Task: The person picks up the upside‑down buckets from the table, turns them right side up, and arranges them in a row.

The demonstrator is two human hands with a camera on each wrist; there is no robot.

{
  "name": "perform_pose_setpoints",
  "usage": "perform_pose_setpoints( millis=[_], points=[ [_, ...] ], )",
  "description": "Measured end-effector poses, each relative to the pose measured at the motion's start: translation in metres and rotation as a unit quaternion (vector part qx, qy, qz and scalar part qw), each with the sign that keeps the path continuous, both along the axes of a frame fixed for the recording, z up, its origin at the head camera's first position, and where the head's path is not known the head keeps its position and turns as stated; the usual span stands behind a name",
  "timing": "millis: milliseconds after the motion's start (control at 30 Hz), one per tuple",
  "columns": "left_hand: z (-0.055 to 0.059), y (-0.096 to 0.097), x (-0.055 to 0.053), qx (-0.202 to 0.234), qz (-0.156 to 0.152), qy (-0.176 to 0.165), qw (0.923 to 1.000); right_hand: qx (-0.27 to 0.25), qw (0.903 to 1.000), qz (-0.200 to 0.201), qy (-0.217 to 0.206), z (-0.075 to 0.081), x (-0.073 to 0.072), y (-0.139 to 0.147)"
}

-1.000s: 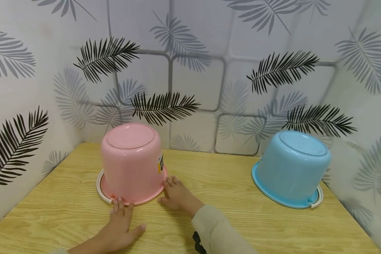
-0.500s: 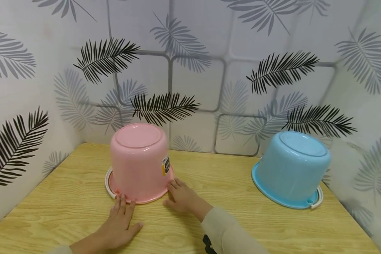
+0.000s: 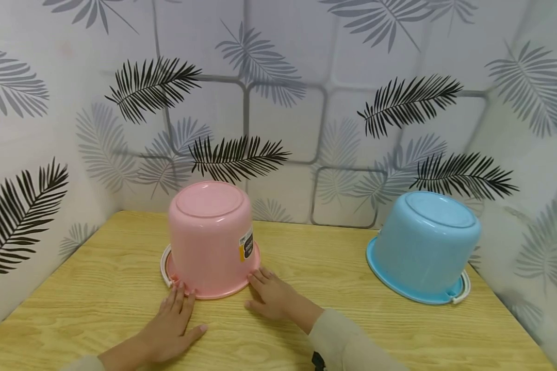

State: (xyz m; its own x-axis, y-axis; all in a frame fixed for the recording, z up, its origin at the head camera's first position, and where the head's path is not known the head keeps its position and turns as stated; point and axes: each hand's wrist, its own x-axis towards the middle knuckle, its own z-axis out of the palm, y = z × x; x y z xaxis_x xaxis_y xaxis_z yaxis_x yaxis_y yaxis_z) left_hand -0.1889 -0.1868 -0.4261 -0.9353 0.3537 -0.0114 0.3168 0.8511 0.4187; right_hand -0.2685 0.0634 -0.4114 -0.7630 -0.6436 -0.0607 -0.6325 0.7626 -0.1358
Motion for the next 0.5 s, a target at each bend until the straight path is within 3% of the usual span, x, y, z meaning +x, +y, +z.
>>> perform_pose_setpoints(
  millis=[500],
  points=[
    [-0.002, -0.004, -0.007, -0.020, -0.027, 0.023, 0.9991, 0.005, 0.9996, 0.027, 0.006, 0.001, 0.011, 0.018]
  ],
)
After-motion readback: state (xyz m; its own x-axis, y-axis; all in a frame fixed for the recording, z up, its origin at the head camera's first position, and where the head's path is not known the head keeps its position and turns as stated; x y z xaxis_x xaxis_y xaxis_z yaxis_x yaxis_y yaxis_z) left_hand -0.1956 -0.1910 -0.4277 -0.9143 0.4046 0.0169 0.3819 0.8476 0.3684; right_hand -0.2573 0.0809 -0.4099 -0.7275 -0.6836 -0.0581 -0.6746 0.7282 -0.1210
